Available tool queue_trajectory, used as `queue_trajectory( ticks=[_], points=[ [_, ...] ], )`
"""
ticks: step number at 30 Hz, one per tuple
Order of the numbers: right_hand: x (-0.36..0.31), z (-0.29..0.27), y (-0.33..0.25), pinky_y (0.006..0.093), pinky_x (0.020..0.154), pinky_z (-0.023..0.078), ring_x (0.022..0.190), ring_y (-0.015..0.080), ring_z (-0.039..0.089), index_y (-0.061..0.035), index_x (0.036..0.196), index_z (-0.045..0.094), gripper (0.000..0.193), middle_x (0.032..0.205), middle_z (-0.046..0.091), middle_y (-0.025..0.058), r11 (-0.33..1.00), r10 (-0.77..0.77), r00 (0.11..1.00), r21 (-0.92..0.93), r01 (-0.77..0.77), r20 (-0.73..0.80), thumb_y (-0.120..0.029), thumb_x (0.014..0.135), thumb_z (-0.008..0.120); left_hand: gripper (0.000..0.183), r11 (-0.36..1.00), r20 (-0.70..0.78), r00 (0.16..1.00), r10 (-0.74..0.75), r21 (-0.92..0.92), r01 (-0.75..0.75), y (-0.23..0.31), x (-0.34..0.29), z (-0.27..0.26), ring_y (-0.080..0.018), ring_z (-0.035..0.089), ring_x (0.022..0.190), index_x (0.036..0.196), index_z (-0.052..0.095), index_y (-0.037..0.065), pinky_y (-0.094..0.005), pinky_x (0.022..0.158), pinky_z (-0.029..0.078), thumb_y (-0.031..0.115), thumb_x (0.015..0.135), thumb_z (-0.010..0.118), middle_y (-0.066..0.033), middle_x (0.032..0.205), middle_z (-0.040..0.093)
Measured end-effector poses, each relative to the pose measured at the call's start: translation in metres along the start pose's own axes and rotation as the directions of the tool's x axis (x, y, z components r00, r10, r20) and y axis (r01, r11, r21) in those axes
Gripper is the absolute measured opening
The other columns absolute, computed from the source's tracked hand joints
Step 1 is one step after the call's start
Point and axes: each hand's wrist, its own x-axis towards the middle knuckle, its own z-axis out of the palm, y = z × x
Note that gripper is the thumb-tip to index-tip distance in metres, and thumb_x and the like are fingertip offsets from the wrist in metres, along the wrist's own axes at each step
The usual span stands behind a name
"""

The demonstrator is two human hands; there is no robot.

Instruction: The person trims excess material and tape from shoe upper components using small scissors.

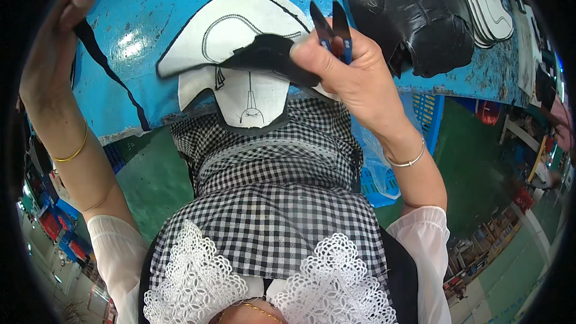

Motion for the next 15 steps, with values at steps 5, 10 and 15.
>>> queue_trajectory(
  ticks=[5,10,15],
  points=[
    [0.010,-0.002,-0.010,0.0182,0.045,0.022,0.052,-0.0031,0.029,-0.0057,0.108,0.063,0.021,0.068,0.041,-0.0103,0.997,0.072,0.968,-0.003,-0.074,0.240,-0.026,0.103,0.061,0.017,0.920,0.462,0.883,0.080,-0.375,0.113,0.061,-0.009,0.057,-0.0120,0.055,0.077,0.087,0.068,0.007,-0.0254,0.064,0.042,0.019,0.082,0.079,-0.0066,0.091,0.062],
    [0.009,0.004,-0.019,0.0197,0.046,0.027,0.053,-0.0012,0.033,-0.0037,0.110,0.061,0.021,0.070,0.042,-0.0084,0.973,0.159,0.959,-0.199,-0.113,0.235,-0.023,0.105,0.055,0.016,0.874,0.477,0.863,0.166,-0.476,0.095,0.044,-0.031,0.076,-0.0124,0.060,0.071,0.077,0.072,0.003,-0.0242,0.060,0.046,0.011,0.073,0.085,-0.0114,0.091,0.069],
    [0.015,0.007,-0.022,0.0262,0.065,0.044,0.072,0.0061,0.050,0.0022,0.098,0.060,0.019,0.078,0.059,-0.0025,0.846,0.033,0.912,-0.497,0.192,0.408,-0.015,0.095,0.066,0.021,0.825,0.396,0.909,0.130,-0.552,0.123,0.038,-0.060,0.080,-0.0122,0.056,0.061,0.075,0.073,0.007,-0.0239,0.052,0.043,0.022,0.073,0.087,-0.0162,0.093,0.070]
  ],
)
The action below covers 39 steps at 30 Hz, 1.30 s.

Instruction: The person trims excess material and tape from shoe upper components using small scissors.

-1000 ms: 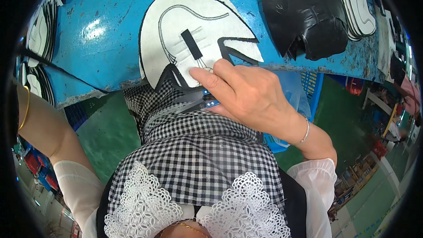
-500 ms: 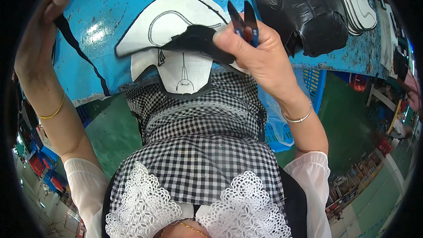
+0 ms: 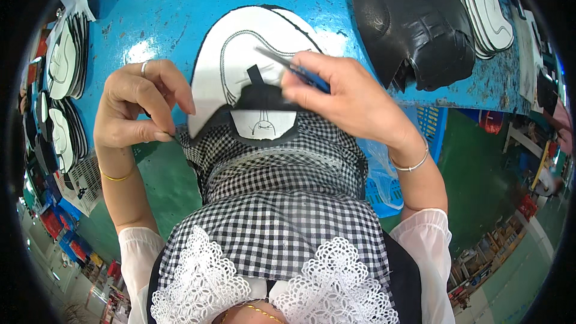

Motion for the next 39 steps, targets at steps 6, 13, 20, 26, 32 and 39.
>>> queue_trajectory(
  ticks=[6,13,20,26,32,39],
  points=[
    [-0.003,0.005,-0.004,0.0242,0.076,0.046,0.083,0.0060,0.054,-0.0007,0.096,0.063,0.014,0.086,0.061,-0.0031,0.985,0.006,1.000,0.173,-0.010,0.024,-0.011,0.091,0.071,0.017,0.991,-0.122,0.993,-0.011,-0.134,-0.005,-0.016,-0.023,0.001,-0.0141,0.060,0.060,0.072,0.072,0.006,-0.0243,0.054,0.047,0.016,0.076,0.085,-0.0190,0.089,0.071],
    [-0.005,0.008,0.007,0.0175,0.046,0.040,0.051,0.0009,0.044,-0.0022,0.109,0.061,0.015,0.084,0.058,-0.0012,0.901,0.119,0.954,0.434,0.013,-0.277,-0.010,0.097,0.066,0.010,0.991,0.080,0.991,-0.107,-0.066,0.112,-0.017,-0.018,0.026,-0.0224,0.073,0.093,0.079,0.072,0.000,-0.0330,0.081,0.057,0.005,0.078,0.081,-0.0176,0.104,0.075],
    [-0.043,-0.038,0.011,0.0190,0.047,0.039,0.059,0.0014,0.048,-0.0133,0.111,0.060,0.012,0.082,0.057,-0.0065,0.772,-0.007,0.573,0.360,0.524,-0.820,-0.009,0.100,0.062,0.011,0.963,-0.059,0.961,-0.270,0.001,0.270,-0.033,-0.017,0.038,-0.0114,0.069,0.090,0.090,0.072,-0.001,-0.0272,0.079,0.055,0.003,0.082,0.078,-0.0106,0.112,0.075],
    [-0.069,-0.064,0.043,0.0207,0.060,0.034,0.068,0.0042,0.041,-0.0038,0.118,0.058,0.018,0.085,0.052,-0.0032,0.974,-0.040,0.351,0.042,0.223,-0.936,-0.014,0.106,0.050,0.009,0.957,-0.107,0.951,-0.289,-0.015,0.289,-0.037,-0.019,0.040,-0.0065,0.066,0.084,0.091,0.072,-0.001,-0.0226,0.071,0.053,0.002,0.084,0.076,-0.0082,0.108,0.076],
    [-0.054,0.021,0.011,0.0270,0.057,0.048,0.072,0.0134,0.062,-0.0105,0.108,0.071,0.039,0.085,0.063,0.0014,0.724,-0.601,0.749,-0.586,0.364,-0.278,-0.010,0.070,0.079,0.006,0.925,-0.212,0.912,-0.351,-0.232,0.302,-0.029,-0.020,0.042,-0.0120,0.070,0.070,0.091,0.068,0.000,-0.0224,0.060,0.055,0.000,0.088,0.072,-0.0125,0.087,0.074],
    [-0.015,0.042,0.014,0.0292,0.055,0.049,0.067,0.0159,0.059,-0.0145,0.097,0.072,0.025,0.074,0.055,0.0001,0.494,-0.639,0.768,-0.736,0.462,0.053,-0.009,0.073,0.070,0.006,0.939,-0.433,0.838,-0.331,-0.235,0.250,-0.013,-0.039,0.025,-0.0055,0.059,0.052,0.095,0.065,0.005,-0.0171,0.046,0.042,0.008,0.093,0.070,-0.0081,0.080,0.074]
  ],
)
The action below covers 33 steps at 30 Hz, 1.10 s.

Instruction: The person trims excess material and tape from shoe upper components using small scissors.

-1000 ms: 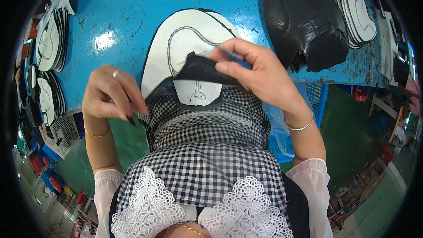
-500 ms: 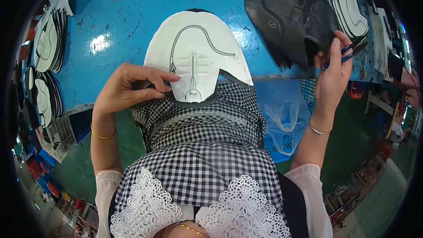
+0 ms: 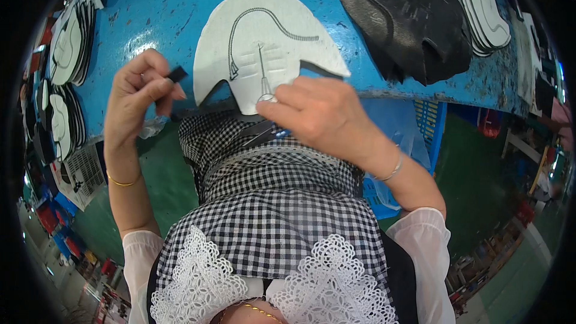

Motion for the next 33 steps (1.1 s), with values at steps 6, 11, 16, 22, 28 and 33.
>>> queue_trajectory(
  ticks=[6,11,16,22,28,33],
  points=[
    [0.000,-0.028,0.035,0.0293,0.061,0.046,0.068,0.0153,0.056,-0.0108,0.104,0.068,0.038,0.079,0.057,0.0007,0.920,-0.035,0.977,0.389,-0.052,0.212,-0.001,0.068,0.080,0.012,0.847,-0.026,0.982,0.187,0.511,-0.147,0.047,0.012,-0.008,-0.0088,0.066,0.067,0.093,0.074,0.004,-0.0236,0.058,0.049,0.014,0.087,0.074,-0.0085,0.085,0.076],
    [0.007,-0.031,0.044,0.0227,0.066,0.043,0.071,0.0068,0.047,-0.0060,0.114,0.056,0.035,0.077,0.055,-0.0009,0.669,0.393,0.912,0.644,-0.370,0.115,-0.006,0.085,0.075,0.012,0.729,0.203,0.979,-0.022,0.673,-0.123,0.055,0.049,0.044,-0.0046,0.052,0.064,0.088,0.073,0.002,-0.0215,0.058,0.041,0.013,0.085,0.076,0.0009,0.074,0.065],
    [0.012,-0.029,0.048,0.0229,0.064,0.045,0.069,0.0061,0.055,-0.0042,0.105,0.057,0.018,0.079,0.063,0.0029,0.694,0.531,0.835,0.492,-0.525,0.142,-0.019,0.098,0.065,0.014,0.713,0.367,0.926,-0.085,0.672,-0.201,0.022,0.079,0.057,-0.0108,0.064,0.070,0.087,0.076,0.002,-0.0266,0.067,0.052,0.013,0.080,0.077,-0.0036,0.078,0.072],
    [0.014,-0.047,0.055,0.0267,0.058,0.046,0.063,0.0102,0.059,-0.0063,0.103,0.061,0.013,0.075,0.065,0.0028,0.757,0.471,0.863,0.419,-0.501,0.181,-0.015,0.096,0.066,0.011,0.703,0.291,0.954,-0.070,0.693,-0.160,0.012,0.084,0.061,-0.0110,0.063,0.068,0.086,0.076,0.002,-0.0257,0.066,0.051,0.012,0.080,0.075,-0.0039,0.076,0.071],
    [0.022,-0.033,0.069,0.0351,0.058,0.048,0.067,0.0241,0.064,-0.0114,0.097,0.063,0.017,0.074,0.064,0.0058,0.985,0.010,0.984,0.167,-0.041,0.180,-0.016,0.085,0.073,0.009,0.651,0.256,0.965,-0.052,0.742,-0.162,0.007,0.084,0.066,-0.0097,0.059,0.063,0.085,0.075,0.002,-0.0266,0.061,0.049,0.010,0.079,0.074,-0.0042,0.072,0.070],
    [0.032,-0.040,0.067,0.0386,0.062,0.048,0.072,0.0273,0.065,-0.0121,0.095,0.063,0.017,0.071,0.061,0.0072,0.994,-0.062,0.963,0.100,0.037,0.262,-0.017,0.082,0.073,0.012,0.595,0.241,0.970,-0.029,0.784,-0.177,0.010,0.080,0.067,-0.0159,0.057,0.059,0.083,0.072,0.002,-0.0306,0.060,0.048,0.012,0.077,0.077,-0.0072,0.066,0.064]
  ],
)
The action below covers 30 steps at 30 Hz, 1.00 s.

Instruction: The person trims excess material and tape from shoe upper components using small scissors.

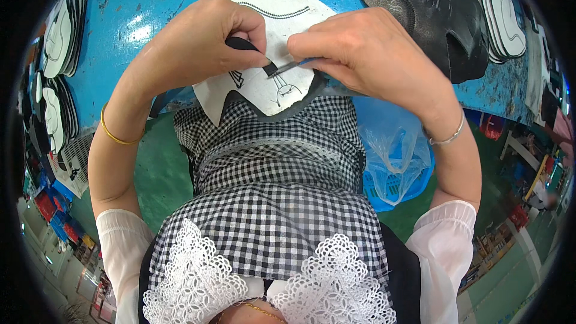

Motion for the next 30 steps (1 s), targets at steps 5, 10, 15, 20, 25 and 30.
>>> queue_trajectory(
  ticks=[5,10,15,20,25,30],
  points=[
    [0.011,-0.004,0.012,0.0394,0.062,0.050,0.072,0.0287,0.065,-0.0127,0.097,0.065,0.018,0.075,0.064,0.0074,0.997,-0.058,0.998,0.054,0.056,0.038,-0.017,0.082,0.073,0.020,0.917,-0.172,0.972,0.158,0.390,-0.080,-0.001,-0.006,-0.005,-0.0219,0.056,0.059,0.082,0.069,0.002,-0.0350,0.059,0.045,0.018,0.076,0.079,-0.0097,0.064,0.060],
    [0.014,0.003,0.010,0.0394,0.063,0.050,0.073,0.0289,0.066,-0.0137,0.098,0.065,0.019,0.077,0.066,0.0070,0.999,-0.052,0.999,0.017,0.051,0.013,-0.018,0.081,0.074,0.019,0.990,-0.027,0.996,0.081,0.120,-0.077,-0.008,-0.002,-0.022,-0.0244,0.056,0.060,0.084,0.068,0.001,-0.0364,0.059,0.044,0.019,0.081,0.073,-0.0121,0.070,0.063],
    [0.021,0.008,0.000,0.0398,0.064,0.051,0.076,0.0274,0.067,-0.0147,0.098,0.065,0.018,0.080,0.067,0.0054,0.997,-0.024,0.994,-0.080,0.016,-0.103,-0.018,0.082,0.073,0.019,0.984,0.047,0.997,0.067,0.165,-0.074,-0.010,0.003,-0.025,-0.0237,0.056,0.061,0.088,0.068,0.001,-0.0361,0.060,0.044,0.020,0.085,0.069,-0.0120,0.071,0.063],
    [0.017,-0.007,-0.006,0.0397,0.065,0.051,0.078,0.0270,0.068,-0.0166,0.100,0.065,0.018,0.082,0.068,0.0032,0.994,-0.034,0.997,-0.105,0.026,-0.074,-0.018,0.083,0.071,0.019,0.981,0.031,0.994,0.107,0.162,-0.110,-0.014,0.001,-0.024,-0.0220,0.055,0.060,0.090,0.068,0.001,-0.0354,0.059,0.043,0.020,0.085,0.068,-0.0107,0.070,0.062],
    [0.022,-0.003,0.011,0.0395,0.065,0.051,0.077,0.0268,0.068,-0.0163,0.101,0.064,0.021,0.083,0.069,0.0036,0.985,-0.080,0.997,-0.153,0.077,-0.012,-0.020,0.082,0.073,0.017,0.983,0.110,0.991,0.079,0.157,-0.096,-0.012,0.001,-0.028,-0.0192,0.050,0.058,0.090,0.068,0.002,-0.0332,0.057,0.041,0.017,0.086,0.067,-0.0094,0.068,0.060],
    [0.039,-0.005,0.004,0.0387,0.069,0.051,0.080,0.0291,0.066,-0.0096,0.098,0.062,0.022,0.088,0.067,0.0064,0.983,-0.062,0.998,-0.169,0.064,0.018,-0.016,0.080,0.074,0.016,0.985,0.095,0.990,0.102,0.132,-0.114,-0.014,0.000,-0.026,-0.0194,0.048,0.059,0.090,0.066,0.000,-0.0332,0.057,0.041,0.016,0.086,0.066,-0.0099,0.070,0.060]
  ],
)
